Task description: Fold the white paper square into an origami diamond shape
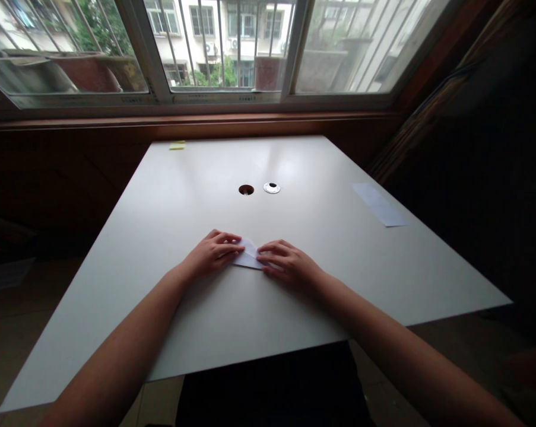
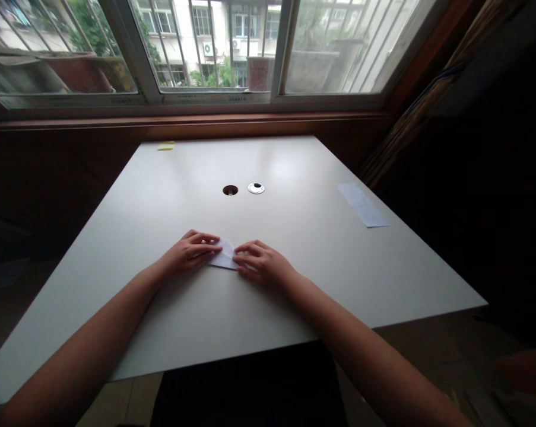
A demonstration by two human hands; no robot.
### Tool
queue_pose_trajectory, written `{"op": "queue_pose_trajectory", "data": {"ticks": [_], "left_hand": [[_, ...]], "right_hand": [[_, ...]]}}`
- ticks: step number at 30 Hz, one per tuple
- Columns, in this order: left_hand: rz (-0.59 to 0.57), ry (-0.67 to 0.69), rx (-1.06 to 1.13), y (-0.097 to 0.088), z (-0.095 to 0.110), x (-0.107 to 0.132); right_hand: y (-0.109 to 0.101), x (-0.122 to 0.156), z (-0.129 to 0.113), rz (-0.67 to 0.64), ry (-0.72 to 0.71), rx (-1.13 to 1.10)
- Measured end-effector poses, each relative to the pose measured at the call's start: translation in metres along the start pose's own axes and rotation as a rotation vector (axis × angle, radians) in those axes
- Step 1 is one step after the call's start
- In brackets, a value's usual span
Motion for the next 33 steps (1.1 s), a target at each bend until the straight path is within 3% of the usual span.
{"op": "queue_pose_trajectory", "data": {"ticks": [8,14,23,33], "left_hand": [[-0.079,0.095,-0.064,-0.004,0.019,-0.005],[-0.109,0.176,-0.093,0.001,0.019,-0.007],[0.004,0.200,-0.042,-0.003,0.018,-0.009],[0.088,0.137,-0.031,-0.003,0.011,-0.004]], "right_hand": [[0.002,-0.001,-0.002,-0.002,-0.010,0.011],[-0.002,0.000,0.001,-0.007,-0.014,-0.069],[-0.006,0.003,0.002,-0.051,-0.006,-0.090],[-0.005,0.006,0.000,0.055,-0.030,-0.019]]}}
Point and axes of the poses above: each hand's wrist, its own x-axis away from the middle knuckle, its own y-axis out of the palm, z = x × y, the point moved 3 cm from there along -x, towards the middle knuckle, and after that the axes turned 12 degrees about y, right-handed, at the moved point
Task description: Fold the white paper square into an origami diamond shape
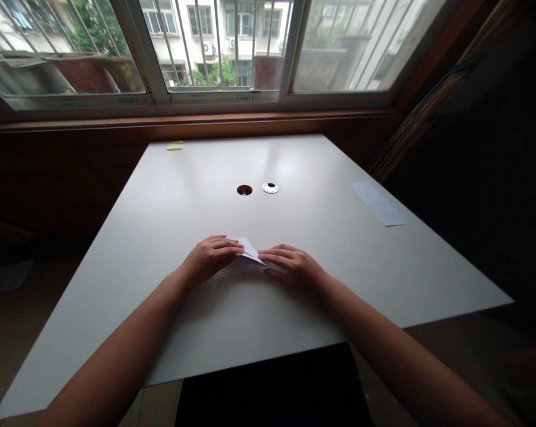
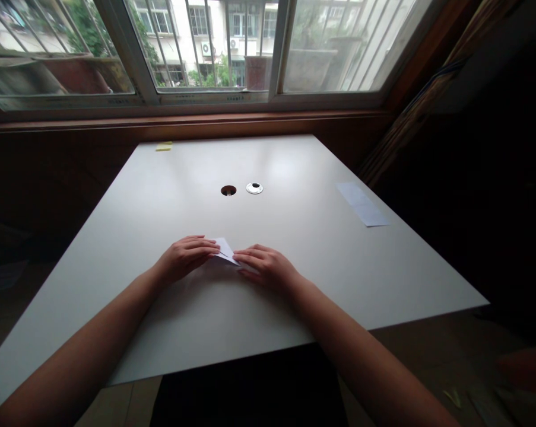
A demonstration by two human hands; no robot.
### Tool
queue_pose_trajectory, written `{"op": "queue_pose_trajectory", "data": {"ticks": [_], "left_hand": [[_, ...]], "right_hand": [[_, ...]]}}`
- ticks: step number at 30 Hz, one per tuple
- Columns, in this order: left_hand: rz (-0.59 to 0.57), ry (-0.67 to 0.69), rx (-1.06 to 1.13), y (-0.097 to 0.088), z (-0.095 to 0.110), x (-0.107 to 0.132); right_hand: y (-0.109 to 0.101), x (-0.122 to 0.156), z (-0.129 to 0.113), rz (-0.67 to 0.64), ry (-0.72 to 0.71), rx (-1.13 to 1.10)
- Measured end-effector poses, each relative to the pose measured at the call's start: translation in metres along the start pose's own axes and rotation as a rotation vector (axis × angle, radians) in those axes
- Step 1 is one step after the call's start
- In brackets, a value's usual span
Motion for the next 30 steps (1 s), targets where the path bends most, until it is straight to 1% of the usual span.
{"op": "queue_pose_trajectory", "data": {"ticks": [7,10,14,18,24,30], "left_hand": [[0.047,0.025,-0.012,-0.007,0.010,-0.008],[0.024,0.048,-0.060,-0.009,0.017,-0.012],[-0.021,0.081,-0.130,-0.007,0.030,-0.018],[-0.008,0.084,-0.170,-0.004,0.037,-0.021],[0.017,0.105,-0.224,-0.007,0.044,-0.023],[0.071,0.130,-0.260,-0.009,0.048,-0.025]], "right_hand": [[-0.005,0.002,-0.006,0.102,0.014,0.070],[-0.005,0.002,-0.011,0.119,0.017,0.104],[-0.004,0.000,-0.015,0.140,0.018,0.110],[-0.004,-0.002,-0.019,0.171,0.011,0.079],[-0.006,-0.003,-0.023,0.210,-0.013,0.061],[-0.010,-0.002,-0.027,0.295,-0.057,0.084]]}}
Point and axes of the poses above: each hand's wrist, its own x-axis away from the middle knuckle, its own y-axis out of the palm, z = x × y, the point moved 3 cm from there along -x, towards the middle knuckle, and after that the axes turned 12 degrees about y, right-handed, at the moved point
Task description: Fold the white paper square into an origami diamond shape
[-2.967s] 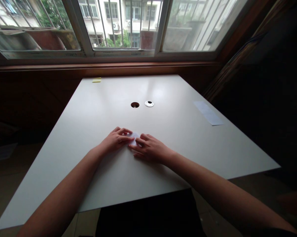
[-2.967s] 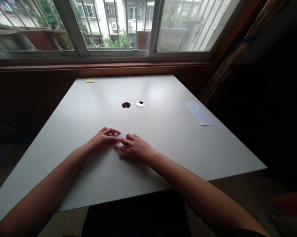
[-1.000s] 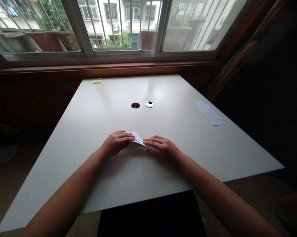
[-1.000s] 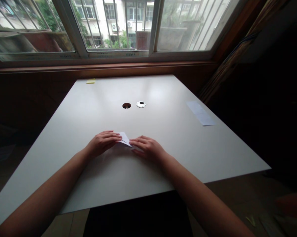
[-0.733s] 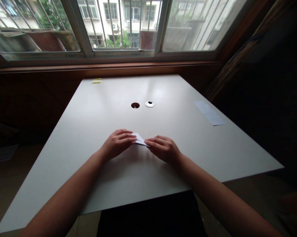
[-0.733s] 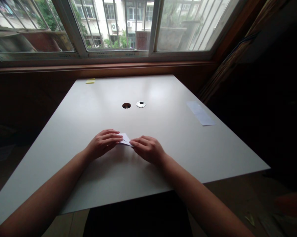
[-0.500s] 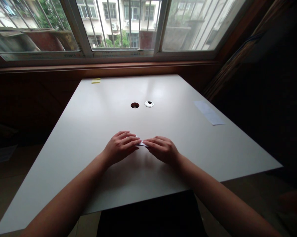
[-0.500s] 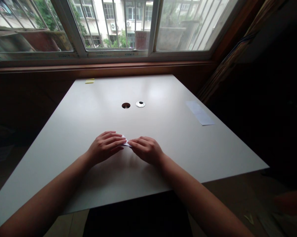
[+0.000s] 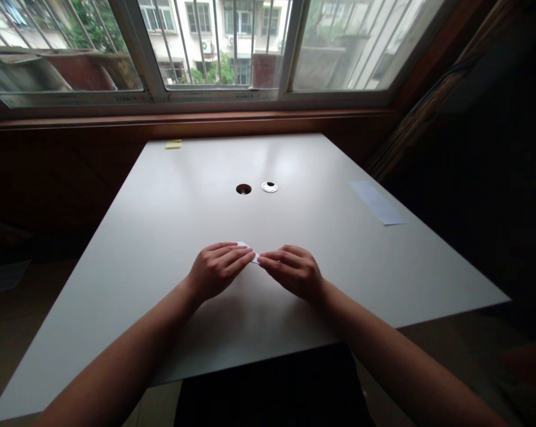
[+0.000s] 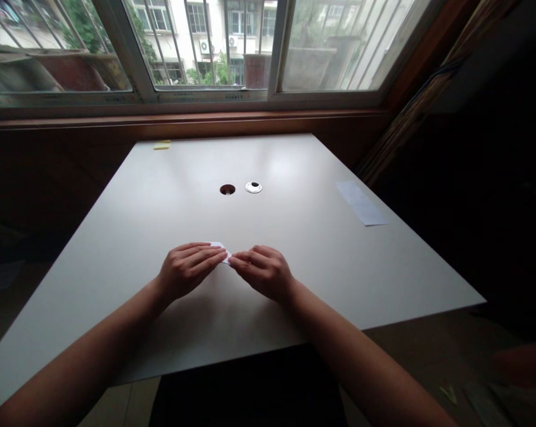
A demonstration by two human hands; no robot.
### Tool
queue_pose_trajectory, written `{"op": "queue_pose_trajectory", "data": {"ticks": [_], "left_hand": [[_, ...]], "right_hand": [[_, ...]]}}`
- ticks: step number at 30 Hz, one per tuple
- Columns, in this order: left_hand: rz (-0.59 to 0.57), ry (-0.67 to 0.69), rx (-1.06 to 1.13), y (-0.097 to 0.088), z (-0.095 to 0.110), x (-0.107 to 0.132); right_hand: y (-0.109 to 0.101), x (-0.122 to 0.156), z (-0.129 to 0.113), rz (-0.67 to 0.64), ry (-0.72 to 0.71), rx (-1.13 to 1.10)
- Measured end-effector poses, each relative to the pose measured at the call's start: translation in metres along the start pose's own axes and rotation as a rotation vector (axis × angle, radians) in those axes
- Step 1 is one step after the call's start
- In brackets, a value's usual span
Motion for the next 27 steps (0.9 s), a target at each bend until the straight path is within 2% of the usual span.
{"op": "queue_pose_trajectory", "data": {"ticks": [9,14,17,19,23,27], "left_hand": [[0.058,-0.046,0.010,-0.006,-0.003,0.006],[0.199,-0.200,0.157,-0.007,-0.013,0.011],[0.325,-0.324,0.261,-0.005,-0.020,0.016],[0.376,-0.461,0.311,-0.002,-0.023,0.020],[0.388,-0.724,0.547,0.006,-0.027,0.025],[0.389,-0.786,0.781,0.014,-0.028,0.024]], "right_hand": [[-0.004,0.004,0.004,0.069,0.071,-0.114],[-0.009,0.002,0.012,0.154,0.303,-0.303],[-0.006,0.000,0.019,0.092,0.488,-0.479],[-0.002,-0.001,0.024,0.034,0.582,-0.565],[0.007,-0.001,0.031,-0.057,0.702,-0.665],[0.015,-0.003,0.033,-0.193,0.784,-0.716]]}}
Point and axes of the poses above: each hand's wrist, its own x-axis away from the middle knuckle, its own y-axis out of the palm, z = x × y, the point moved 3 cm from there along -x, towards the middle knuckle, and after that the axes turned 12 degrees about y, right-handed, at the moved point
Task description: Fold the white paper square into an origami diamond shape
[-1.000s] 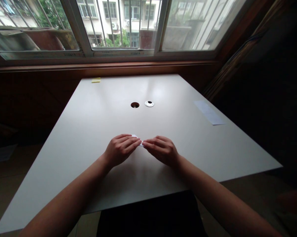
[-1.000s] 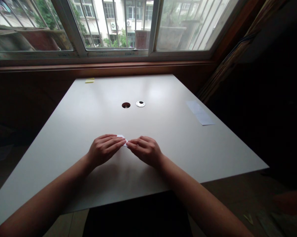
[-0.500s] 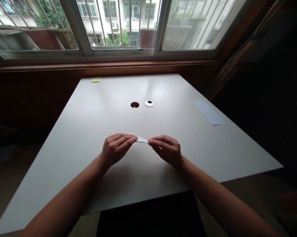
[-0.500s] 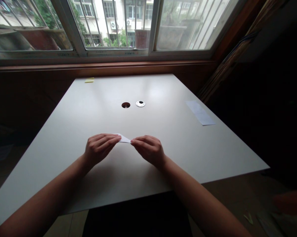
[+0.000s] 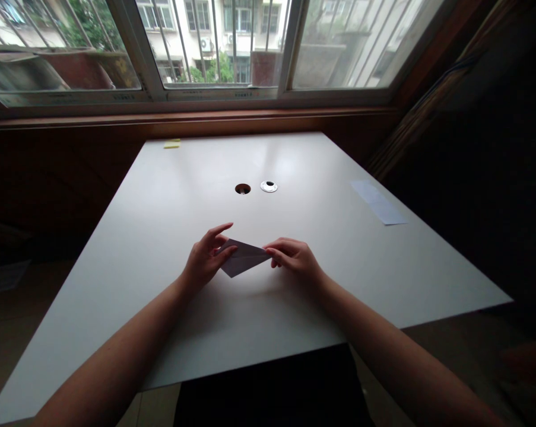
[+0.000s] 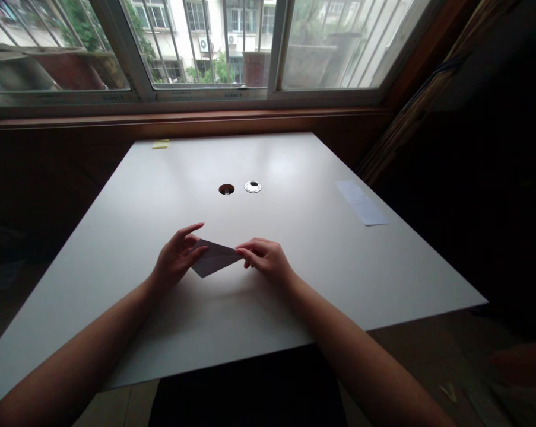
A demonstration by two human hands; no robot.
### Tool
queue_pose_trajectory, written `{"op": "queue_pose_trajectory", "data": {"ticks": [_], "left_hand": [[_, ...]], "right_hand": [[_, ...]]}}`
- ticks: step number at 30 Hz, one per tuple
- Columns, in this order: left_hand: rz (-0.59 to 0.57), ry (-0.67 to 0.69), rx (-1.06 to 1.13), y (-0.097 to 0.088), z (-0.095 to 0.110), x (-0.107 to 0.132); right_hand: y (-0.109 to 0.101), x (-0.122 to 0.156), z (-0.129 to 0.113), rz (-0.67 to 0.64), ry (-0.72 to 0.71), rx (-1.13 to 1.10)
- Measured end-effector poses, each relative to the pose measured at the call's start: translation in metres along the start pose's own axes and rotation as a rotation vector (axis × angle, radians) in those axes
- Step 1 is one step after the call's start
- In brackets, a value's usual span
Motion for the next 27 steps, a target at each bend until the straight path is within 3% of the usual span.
{"op": "queue_pose_trajectory", "data": {"ticks": [6,10,17,22,27], "left_hand": [[0.022,-0.122,0.114,0.003,-0.005,-0.004],[0.046,-0.190,0.171,0.002,-0.007,-0.007],[0.180,-0.299,0.426,-0.003,-0.017,-0.008],[0.166,-0.321,0.507,0.000,-0.018,-0.010],[0.074,-0.336,0.542,0.004,-0.019,-0.008]], "right_hand": [[0.006,-0.003,0.007,-0.153,0.232,-0.006],[0.008,-0.004,0.011,-0.188,0.314,-0.050],[0.007,-0.007,0.009,-0.078,0.364,-0.211],[0.012,-0.011,0.007,-0.001,0.316,-0.296],[0.029,-0.018,0.005,0.009,0.333,-0.384]]}}
Point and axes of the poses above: each hand's wrist, its own x-axis away from the middle knuckle, its own y-axis out of the palm, z = x × y, the point moved 3 cm from there along -x, towards the middle knuckle, and after that the axes turned 12 degrees about y, right-handed, at the moved point
